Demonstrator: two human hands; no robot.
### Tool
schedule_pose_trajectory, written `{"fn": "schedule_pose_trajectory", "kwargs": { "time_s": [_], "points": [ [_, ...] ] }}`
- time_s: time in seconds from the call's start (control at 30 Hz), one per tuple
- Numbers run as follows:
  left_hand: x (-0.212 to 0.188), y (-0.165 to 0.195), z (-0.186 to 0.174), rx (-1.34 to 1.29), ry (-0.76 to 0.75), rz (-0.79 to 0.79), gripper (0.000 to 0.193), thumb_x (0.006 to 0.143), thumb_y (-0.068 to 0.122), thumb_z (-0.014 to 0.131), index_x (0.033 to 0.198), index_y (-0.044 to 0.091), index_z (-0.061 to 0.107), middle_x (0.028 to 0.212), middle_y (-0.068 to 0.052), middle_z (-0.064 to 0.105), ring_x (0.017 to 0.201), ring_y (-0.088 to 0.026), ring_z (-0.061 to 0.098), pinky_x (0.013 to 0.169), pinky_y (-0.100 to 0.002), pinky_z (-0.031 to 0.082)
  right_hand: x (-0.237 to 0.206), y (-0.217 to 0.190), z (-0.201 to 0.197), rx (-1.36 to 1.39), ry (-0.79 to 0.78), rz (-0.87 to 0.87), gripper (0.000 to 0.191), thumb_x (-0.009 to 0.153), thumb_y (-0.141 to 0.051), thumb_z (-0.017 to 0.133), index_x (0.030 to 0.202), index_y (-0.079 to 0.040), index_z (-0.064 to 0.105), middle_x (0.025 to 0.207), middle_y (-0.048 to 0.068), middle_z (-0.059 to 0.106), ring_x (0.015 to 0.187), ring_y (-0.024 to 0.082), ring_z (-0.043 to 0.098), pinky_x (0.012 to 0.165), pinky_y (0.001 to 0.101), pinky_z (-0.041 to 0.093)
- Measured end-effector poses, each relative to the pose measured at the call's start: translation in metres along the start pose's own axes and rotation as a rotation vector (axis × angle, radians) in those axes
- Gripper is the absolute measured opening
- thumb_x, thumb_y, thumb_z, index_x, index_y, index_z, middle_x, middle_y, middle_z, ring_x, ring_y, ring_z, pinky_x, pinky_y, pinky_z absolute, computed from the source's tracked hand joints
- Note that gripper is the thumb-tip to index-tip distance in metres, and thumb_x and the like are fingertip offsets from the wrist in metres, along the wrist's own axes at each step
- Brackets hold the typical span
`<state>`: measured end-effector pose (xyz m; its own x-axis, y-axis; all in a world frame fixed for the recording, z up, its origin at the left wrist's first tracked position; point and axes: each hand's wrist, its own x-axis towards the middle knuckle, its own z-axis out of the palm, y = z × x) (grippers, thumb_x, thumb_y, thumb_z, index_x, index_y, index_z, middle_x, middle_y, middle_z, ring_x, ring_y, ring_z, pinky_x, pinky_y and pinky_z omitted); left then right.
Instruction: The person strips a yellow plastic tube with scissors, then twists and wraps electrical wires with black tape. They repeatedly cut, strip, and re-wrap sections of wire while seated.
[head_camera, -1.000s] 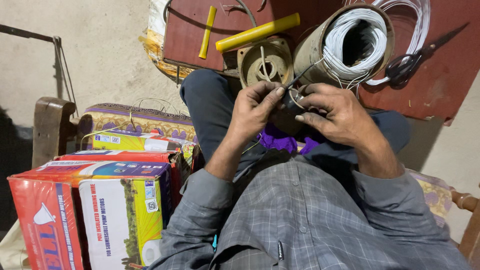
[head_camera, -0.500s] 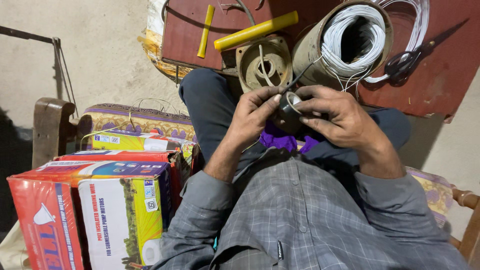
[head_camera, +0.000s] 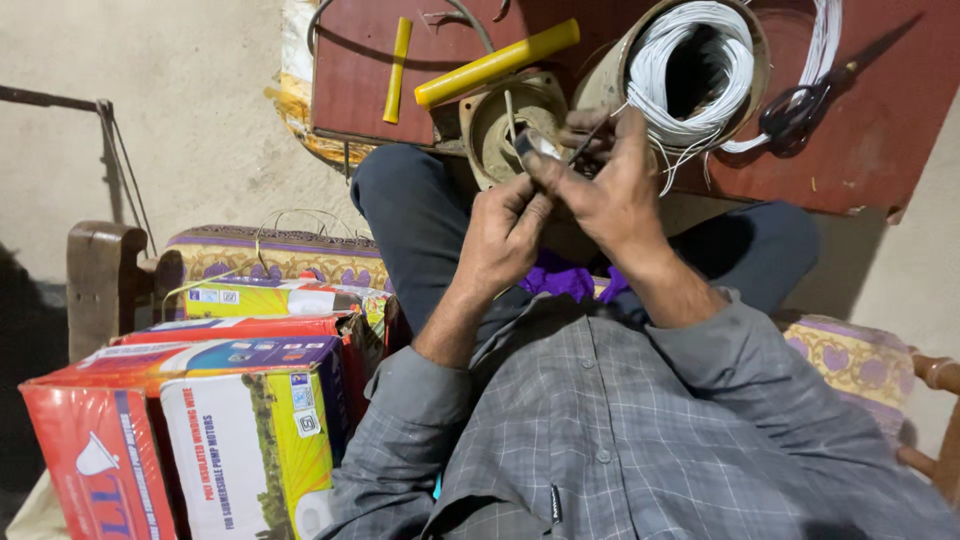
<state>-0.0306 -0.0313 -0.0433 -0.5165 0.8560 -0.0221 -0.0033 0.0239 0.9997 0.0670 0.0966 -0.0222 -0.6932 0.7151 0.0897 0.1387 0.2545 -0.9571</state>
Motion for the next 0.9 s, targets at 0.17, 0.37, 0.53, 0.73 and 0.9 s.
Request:
{"fn": "schedule_pose_trajectory", "kwargs": {
  "time_s": [0.17,0.37,0.53,0.73,0.9],
  "points": [
    [0.005,0.001,0.001,0.089,-0.055,-0.04,0.025,0.105,0.017,0.063,0.091,-0.004,0.062,0.07,-0.005,0.057,0.067,-0.01,0.05,0.06,-0.03,0.044,0.012,0.012,0.007,0.058,0.031,0.108,0.031,0.093,-0.014,0.077,0.115,0.003,0.061,0.106,0.006,0.069,0.093,0.012,0.065,0.085,0.0257,0.056],
    [0.019,-0.007,-0.01,-0.3,-0.234,-0.41,0.03,0.104,0.029,0.061,0.092,0.002,0.07,0.068,0.004,0.059,0.058,-0.005,0.05,0.051,-0.025,0.04,0.026,0.008,-0.027,0.396,-0.372,0.457,0.026,0.108,-0.02,0.059,0.118,0.001,0.071,0.102,0.0,0.074,0.092,0.007,0.066,0.082,0.0242,0.054],
    [0.027,-0.013,-0.021,-0.498,-0.281,-0.479,0.028,0.104,0.027,0.063,0.098,0.001,0.071,0.073,0.005,0.062,0.062,-0.004,0.051,0.054,-0.023,0.041,0.035,0.002,-0.064,0.238,-0.686,0.427,0.033,0.102,-0.016,0.058,0.13,-0.002,0.066,0.112,-0.002,0.073,0.103,0.007,0.067,0.089,0.0234,0.054],
    [0.021,-0.012,-0.011,-0.312,-0.171,-0.177,0.025,0.104,0.021,0.068,0.095,-0.002,0.072,0.078,0.001,0.065,0.07,-0.006,0.055,0.061,-0.025,0.044,0.029,0.019,-0.066,0.029,-0.659,-0.057,0.021,0.106,-0.009,0.06,0.122,0.001,0.07,0.108,0.002,0.071,0.101,0.01,0.065,0.089,0.0244,0.052],
    [0.016,-0.001,0.003,0.215,0.057,0.279,0.011,0.099,0.011,0.069,0.1,0.0,0.071,0.077,-0.009,0.061,0.068,-0.018,0.06,0.063,-0.032,0.046,0.003,0.024,-0.066,0.412,-0.444,0.344,0.017,0.11,-0.011,0.066,0.11,0.005,0.072,0.09,0.003,0.068,0.078,0.008,0.059,0.07,0.0237,0.047]
  ]
}}
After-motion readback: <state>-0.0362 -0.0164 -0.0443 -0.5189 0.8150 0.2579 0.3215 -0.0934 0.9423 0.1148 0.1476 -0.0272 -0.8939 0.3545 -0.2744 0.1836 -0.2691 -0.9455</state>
